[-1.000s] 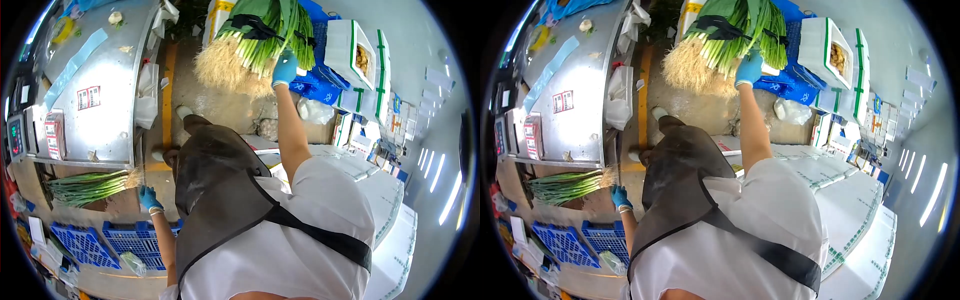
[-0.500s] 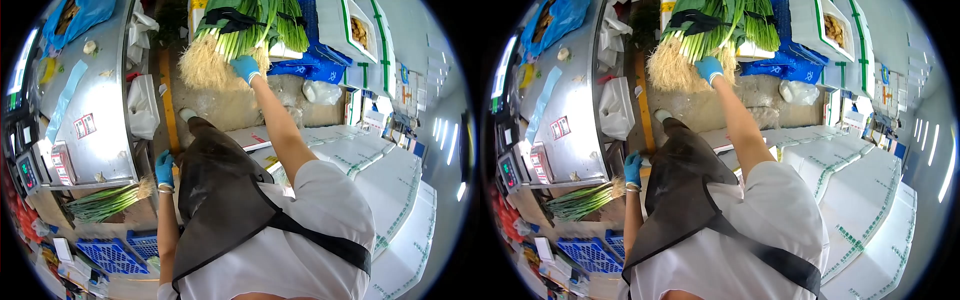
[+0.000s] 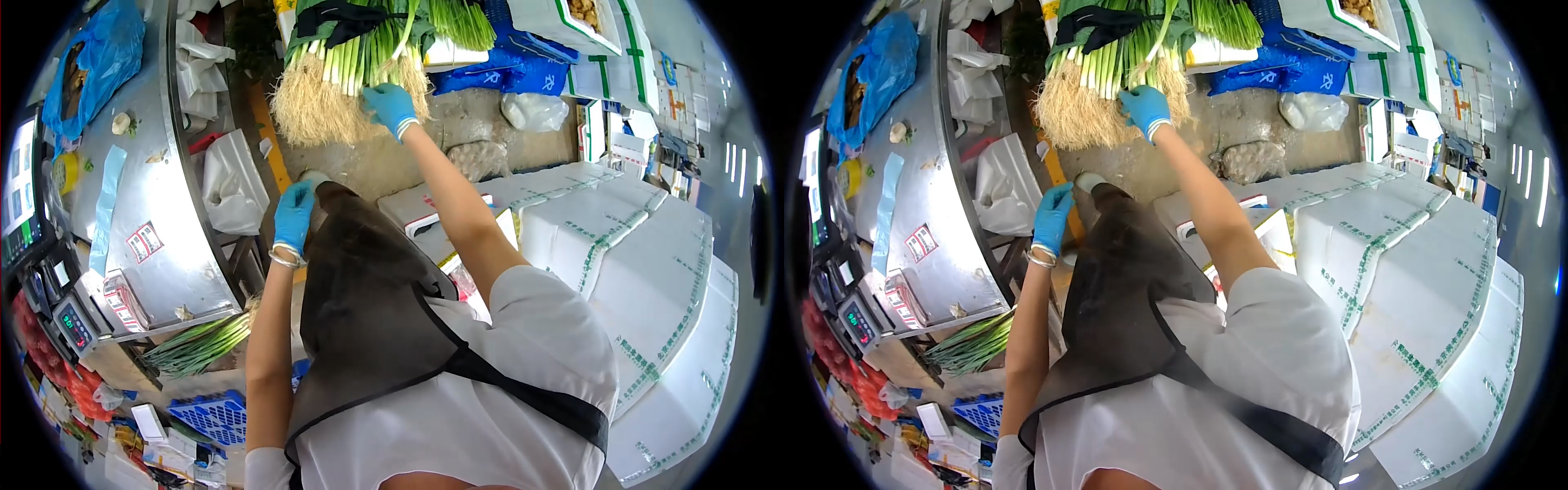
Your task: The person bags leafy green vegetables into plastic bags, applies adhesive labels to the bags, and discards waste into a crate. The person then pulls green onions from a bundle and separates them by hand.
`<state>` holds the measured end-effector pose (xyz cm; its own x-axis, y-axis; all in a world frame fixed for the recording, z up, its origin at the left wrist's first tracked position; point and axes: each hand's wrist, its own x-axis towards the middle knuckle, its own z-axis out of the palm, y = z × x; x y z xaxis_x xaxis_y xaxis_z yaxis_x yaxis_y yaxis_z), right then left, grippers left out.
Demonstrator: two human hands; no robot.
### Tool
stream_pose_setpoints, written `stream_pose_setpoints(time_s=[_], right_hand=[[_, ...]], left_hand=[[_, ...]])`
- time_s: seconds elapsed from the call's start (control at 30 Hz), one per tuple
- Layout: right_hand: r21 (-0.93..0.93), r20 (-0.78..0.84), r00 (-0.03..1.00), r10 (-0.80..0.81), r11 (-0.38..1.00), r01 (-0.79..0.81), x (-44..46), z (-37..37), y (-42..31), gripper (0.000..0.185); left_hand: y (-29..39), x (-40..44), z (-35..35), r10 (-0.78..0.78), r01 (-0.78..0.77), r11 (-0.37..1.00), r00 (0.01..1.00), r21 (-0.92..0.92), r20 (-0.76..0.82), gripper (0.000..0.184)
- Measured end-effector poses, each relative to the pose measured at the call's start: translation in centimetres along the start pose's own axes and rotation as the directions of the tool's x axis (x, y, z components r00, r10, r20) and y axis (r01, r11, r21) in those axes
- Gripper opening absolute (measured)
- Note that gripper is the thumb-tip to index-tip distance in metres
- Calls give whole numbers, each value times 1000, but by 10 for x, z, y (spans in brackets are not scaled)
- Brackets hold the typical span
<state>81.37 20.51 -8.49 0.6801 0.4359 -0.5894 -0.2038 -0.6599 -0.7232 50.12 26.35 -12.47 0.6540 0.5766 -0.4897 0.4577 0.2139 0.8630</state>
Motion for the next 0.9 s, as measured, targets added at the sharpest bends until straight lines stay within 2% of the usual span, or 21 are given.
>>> stream_pose_setpoints(time_s=[0.07, 0.1, 0.2, 0.23, 0.33, 0.43, 0.53, 0.6, 0.63, 0.67, 0.73, 0.77, 0.87, 0.9], right_hand=[[104, -134, 990, -47, 993, 61, -8, 15, -9, 42], [-4, -88, 993, -73, 997, 72, 1, 21, -4, 46], [-45, 39, 998, -47, 998, 49, 28, 30, 3, 46], [-11, 98, 995, 15, 1000, -14, 17, 21, -9, 43], [299, 195, 980, -43, 954, -17, 0, -7, -1, 37], [429, 224, 974, -40, 901, -61, -8, -32, 1, 34], [200, 148, 989, 3, 979, -33, -11, -33, -11, 34], [-56, 36, 999, -8, 998, 10, -19, -19, -21, 37], [-185, -19, 999, -26, 982, 22, -23, -13, -25, 38], [-285, -147, 979, -142, 954, 96, -28, -11, -21, 40], [-495, -348, 853, -390, 849, 186, -39, -8, -13, 44], [-454, -422, 867, -265, 890, 51, -42, -12, -14, 44], [-546, -350, 910, -223, 838, -5, -18, -19, 10, 44], [-603, -297, 907, -299, 795, 65, -13, -17, 9, 42]], left_hand=[[9, 5, 5, -26, 26, 1000, 999, -14, 26, 23], [12, 6, 7, -37, 38, 999, 998, -18, 42, 23], [9, 5, 13, -38, 38, 999, 997, 1, 61, 24], [12, 3, 13, -50, 51, 999, 996, -16, 67, 23], [12, -7, 12, -90, 96, 992, 993, -88, 75, 22], [11, -11, 13, -146, 159, 974, 985, -161, 91, 21], [22, -10, 20, -219, 245, 943, 967, -227, 131, 21], [36, -1, 28, -253, 295, 906, 952, -304, 171, 21], [42, 6, 31, -217, 255, 927, 963, -274, 161, 21], [49, 13, 33, -181, 214, 946, 972, -243, 150, 21], [50, 28, 35, -116, 140, 966, 986, -217, 122, 21], [48, 36, 35, -85, 107, 970, 991, -220, 105, 21], [55, 43, 29, -70, 90, 978, 991, -190, 112, 21], [60, 42, 26, -79, 100, 980, 989, -173, 124, 22]])
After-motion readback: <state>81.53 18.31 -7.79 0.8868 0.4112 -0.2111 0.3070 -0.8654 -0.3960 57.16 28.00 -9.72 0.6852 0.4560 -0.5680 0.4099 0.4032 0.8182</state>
